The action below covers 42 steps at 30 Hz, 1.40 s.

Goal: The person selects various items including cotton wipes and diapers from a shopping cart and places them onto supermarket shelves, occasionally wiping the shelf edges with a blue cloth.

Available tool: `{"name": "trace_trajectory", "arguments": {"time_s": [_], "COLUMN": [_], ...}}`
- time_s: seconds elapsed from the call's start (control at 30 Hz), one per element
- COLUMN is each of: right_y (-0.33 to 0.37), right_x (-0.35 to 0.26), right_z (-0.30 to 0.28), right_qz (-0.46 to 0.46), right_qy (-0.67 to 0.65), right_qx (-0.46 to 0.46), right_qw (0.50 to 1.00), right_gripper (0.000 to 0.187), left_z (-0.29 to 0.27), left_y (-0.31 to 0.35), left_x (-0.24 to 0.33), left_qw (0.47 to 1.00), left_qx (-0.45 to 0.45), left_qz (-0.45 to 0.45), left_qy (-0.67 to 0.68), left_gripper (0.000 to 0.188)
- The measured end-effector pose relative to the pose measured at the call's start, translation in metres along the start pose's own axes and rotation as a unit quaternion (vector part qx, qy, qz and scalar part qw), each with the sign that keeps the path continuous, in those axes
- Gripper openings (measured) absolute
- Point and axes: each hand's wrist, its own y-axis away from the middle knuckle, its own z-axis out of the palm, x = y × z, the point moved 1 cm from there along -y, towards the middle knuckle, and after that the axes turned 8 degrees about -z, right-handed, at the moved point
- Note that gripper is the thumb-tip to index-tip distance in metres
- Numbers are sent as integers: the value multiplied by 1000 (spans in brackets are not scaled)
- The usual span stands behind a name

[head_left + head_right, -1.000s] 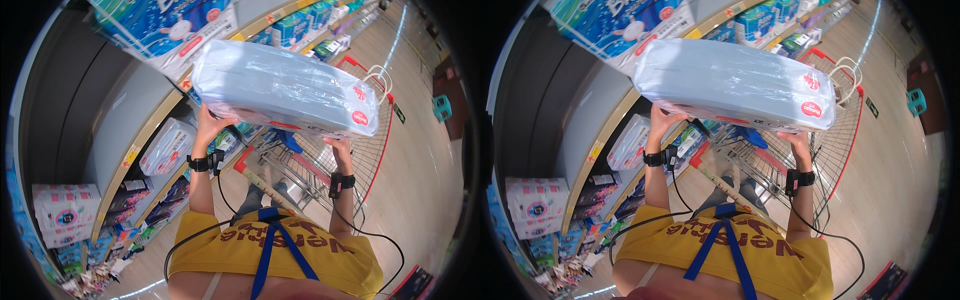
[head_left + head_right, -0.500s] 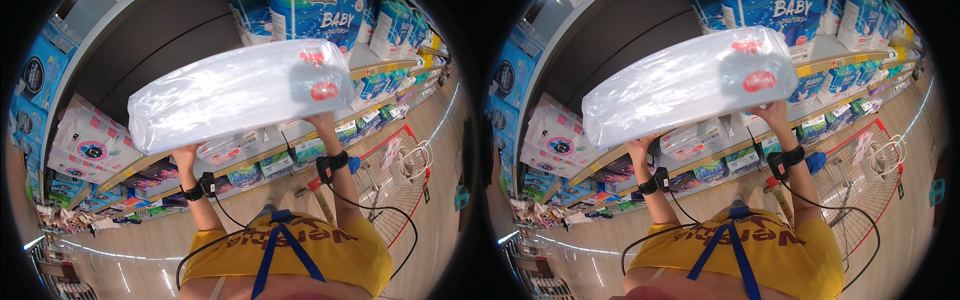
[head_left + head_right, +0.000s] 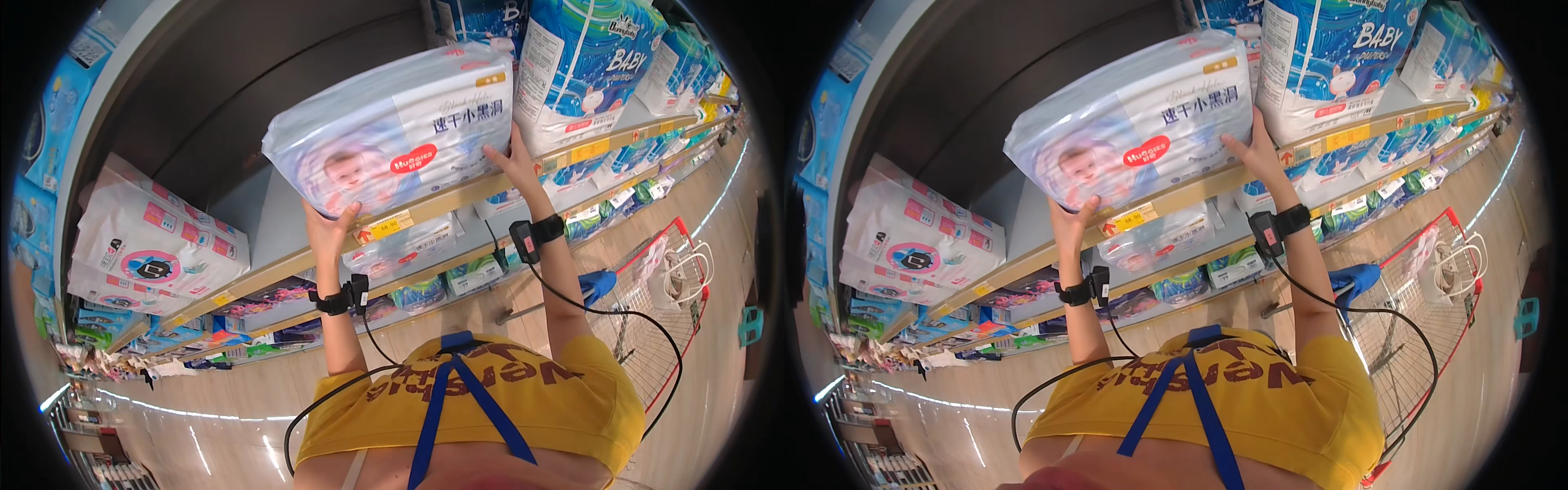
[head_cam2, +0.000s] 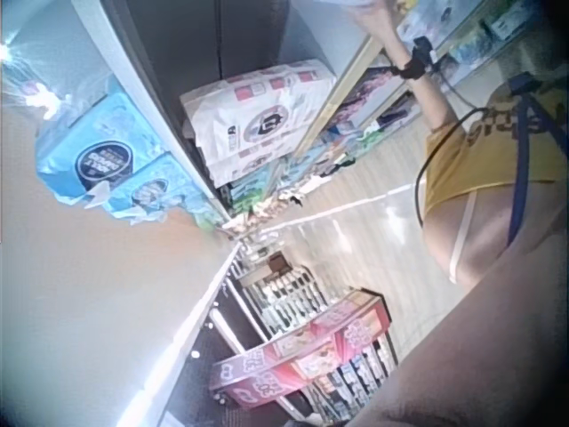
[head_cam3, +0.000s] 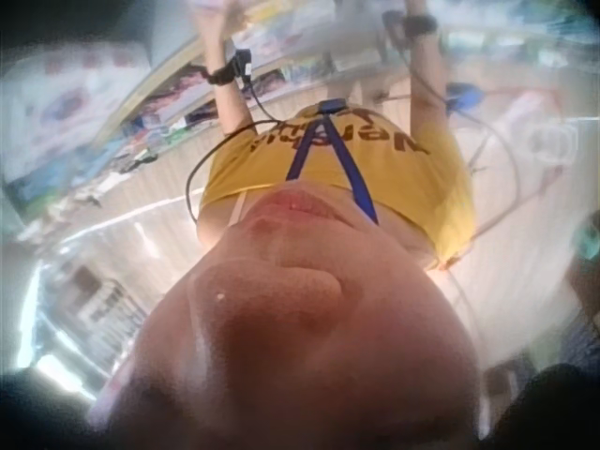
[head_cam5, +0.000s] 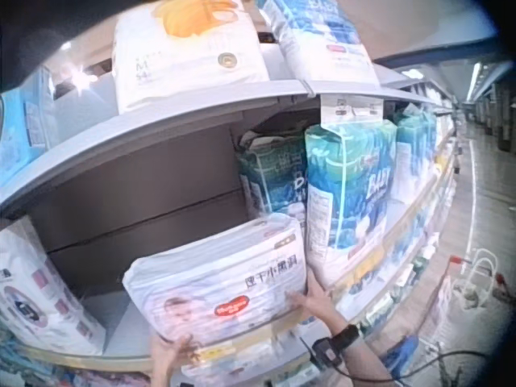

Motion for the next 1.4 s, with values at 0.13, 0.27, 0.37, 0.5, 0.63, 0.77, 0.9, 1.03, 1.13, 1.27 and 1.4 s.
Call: {"name": "trace_trajectory", "arguments": {"time_s": [0.13, 0.27, 0.37, 0.5, 0.63, 0.77, 0.9, 1.03, 1.13, 1.27, 1.4], "right_y": [3, 13, 29, 70, 144, 244, 355, 445, 508, 531, 538], "right_x": [-3, -2, -2, -39, -59, -92, -159, -236, -253, -251, -238], "right_z": [7, 11, 2, -14, -55, -81, -97, -98, -106, -110, -110], "right_qz": [-23, -32, -38, 26, 89, 161, 228, 373, 411, 448, 377], "right_qy": [50, 83, 111, 23, 117, 183, 270, 349, 538, 689, 746], "right_qx": [-4, 19, 40, 100, 136, 245, 351, 489, 420, 230, 247], "right_qw": [998, 996, 992, 994, 980, 938, 867, 707, 605, 521, 491], "right_gripper": [80, 70, 63, 45, 34, 31, 29, 21, 32, 45, 51], "left_z": [-4, -2, 14, 48, 113, 191, 244, 257, 255, 267, 265], "left_y": [0, 5, 16, 46, 82, 136, 224, 311, 354, 381, 389], "left_x": [-3, -5, 7, 30, 72, 89, 116, 139, 144, 129, 121], "left_qw": [999, 999, 998, 984, 965, 913, 785, 699, 649, 677, 726], "left_qx": [0, 18, 8, 89, 68, -303, -528, -607, -676, -618, -528], "left_qz": [-22, 20, -36, 98, 190, 271, 305, 349, 349, 378, 429], "left_qy": [-27, -44, -42, -118, -170, -14, 111, 144, 8, -129, -107], "left_gripper": [93, 95, 99, 96, 82, 47, 24, 18, 37, 46, 48]}}
